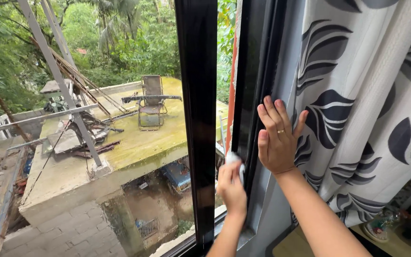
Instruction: The person cleans the frame and sill of a window by hand using a series of wet wipes, running their fingers along the grooves and wiping the black metal surfaces before discarding the used wipes.
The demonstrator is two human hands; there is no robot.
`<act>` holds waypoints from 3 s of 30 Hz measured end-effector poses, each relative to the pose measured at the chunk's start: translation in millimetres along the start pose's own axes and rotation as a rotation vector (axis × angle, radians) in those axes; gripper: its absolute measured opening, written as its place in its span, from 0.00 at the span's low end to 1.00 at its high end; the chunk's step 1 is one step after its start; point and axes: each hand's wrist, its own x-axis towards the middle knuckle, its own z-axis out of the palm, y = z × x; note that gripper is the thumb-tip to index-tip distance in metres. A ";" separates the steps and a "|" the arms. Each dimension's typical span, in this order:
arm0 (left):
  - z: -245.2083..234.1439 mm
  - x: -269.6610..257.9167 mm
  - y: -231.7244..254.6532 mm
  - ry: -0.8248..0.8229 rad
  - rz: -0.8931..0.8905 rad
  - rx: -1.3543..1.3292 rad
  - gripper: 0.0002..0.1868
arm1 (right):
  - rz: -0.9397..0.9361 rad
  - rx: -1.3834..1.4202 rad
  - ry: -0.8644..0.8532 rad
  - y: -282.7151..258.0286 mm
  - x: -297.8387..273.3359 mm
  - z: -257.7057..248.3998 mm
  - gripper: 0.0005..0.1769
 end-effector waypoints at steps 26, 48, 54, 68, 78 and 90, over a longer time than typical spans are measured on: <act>-9.5 -59.1 -39.8 0.019 -0.383 0.034 0.07 | 0.009 -0.020 -0.019 1.3 -3.4 0.4 0.28; -71.2 -122.6 -156.3 -0.615 0.444 1.110 0.08 | 0.000 -0.056 -0.044 3.5 -3.7 1.0 0.27; -105.2 -114.3 -133.2 -0.745 0.363 1.252 0.17 | 0.006 -0.060 -0.052 5.5 -4.9 2.2 0.25; -207.4 -97.1 -106.6 -0.794 0.244 1.020 0.09 | -0.003 -0.082 -0.053 7.9 -6.7 5.2 0.24; -278.7 -78.2 -73.6 -0.880 0.118 1.005 0.21 | 0.002 -0.087 -0.063 9.5 -7.7 5.4 0.24; -363.8 -66.7 -62.8 -0.991 -0.122 1.082 0.27 | -0.016 -0.097 -0.050 10.9 -9.2 6.8 0.25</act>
